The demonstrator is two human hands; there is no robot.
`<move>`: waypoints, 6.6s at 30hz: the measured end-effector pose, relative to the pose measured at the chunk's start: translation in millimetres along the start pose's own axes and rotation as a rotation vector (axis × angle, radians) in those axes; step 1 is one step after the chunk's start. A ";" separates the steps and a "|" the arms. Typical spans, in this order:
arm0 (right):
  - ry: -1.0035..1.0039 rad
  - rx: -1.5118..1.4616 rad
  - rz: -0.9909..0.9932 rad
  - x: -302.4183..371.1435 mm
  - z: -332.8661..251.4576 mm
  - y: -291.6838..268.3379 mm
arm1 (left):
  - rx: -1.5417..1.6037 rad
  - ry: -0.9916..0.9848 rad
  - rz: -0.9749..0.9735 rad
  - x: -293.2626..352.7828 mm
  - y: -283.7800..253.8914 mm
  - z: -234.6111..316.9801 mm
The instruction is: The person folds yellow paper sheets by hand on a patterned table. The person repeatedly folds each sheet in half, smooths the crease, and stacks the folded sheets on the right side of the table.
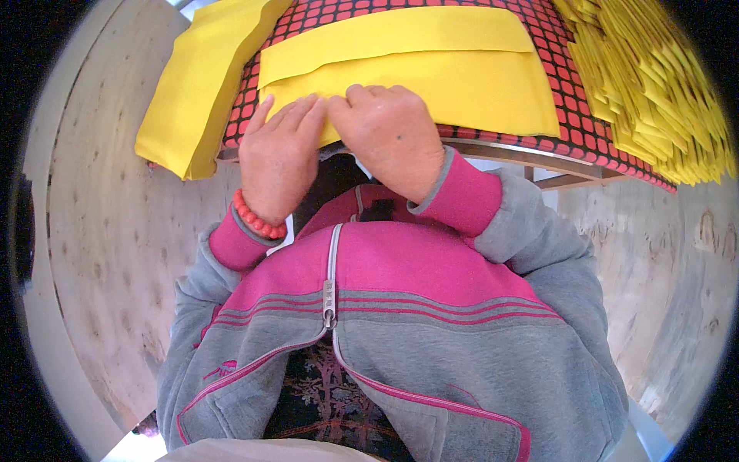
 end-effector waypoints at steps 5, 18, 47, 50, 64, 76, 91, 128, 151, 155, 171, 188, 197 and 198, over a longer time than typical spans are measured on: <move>-0.005 0.027 -0.004 19.9 21.7 -6.2 | 0.015 0.048 0.017 5.7 -4.2 -19.1; 0.269 -0.272 -0.326 87.0 208.7 -47.8 | 0.743 -0.272 -0.106 -1.1 0.5 -102.6; 0.582 -0.299 -0.223 59.6 245.2 -4.8 | 0.440 -0.453 0.370 -24.8 31.3 -125.9; 0.670 -0.467 -0.129 64.5 247.5 -0.2 | 0.491 -0.468 0.353 -27.1 35.4 -126.4; 0.718 -0.326 -0.126 65.5 249.8 1.6 | 0.493 -0.569 0.299 -27.5 37.1 -133.3; 0.751 -0.480 -0.158 67.5 252.0 9.6 | 0.399 -0.599 0.353 -16.0 33.9 -137.2; 0.776 -0.525 -0.187 76.0 256.1 10.0 | 0.267 -0.621 0.307 -17.0 32.7 -136.2; 0.754 -0.357 -0.146 69.2 246.7 3.3 | 0.353 0.080 -0.179 -106.7 84.5 -10.4; 0.304 -0.085 -0.127 37.8 149.7 -10.8 | 0.292 0.021 -0.159 -112.8 87.3 -4.4; 0.266 0.234 -0.009 43.1 158.1 -27.2 | 0.284 0.018 -0.147 -112.7 86.3 -3.6; 0.183 -0.200 -0.048 13.1 112.4 5.9 | 0.379 -0.040 -0.161 -114.8 84.6 -10.2; 0.346 0.186 0.014 53.5 151.8 -31.9 | 0.351 -0.043 -0.159 -114.5 86.5 -6.9; 0.314 0.097 -0.081 35.7 150.8 -36.4 | 0.307 -0.012 -0.105 -111.1 86.9 -7.0; 0.280 0.026 -0.052 26.3 150.3 -30.6 | 0.324 -0.005 -0.090 -108.8 86.3 -7.7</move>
Point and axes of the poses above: each hand's wrist, its own x-axis away from the middle knuckle, its own y-axis out of the palm, z = x × y, the point moved 6 cm from there along -x, towards the middle knuckle, and after that the axes turned 11 degrees about x, right-handed, at the moved point
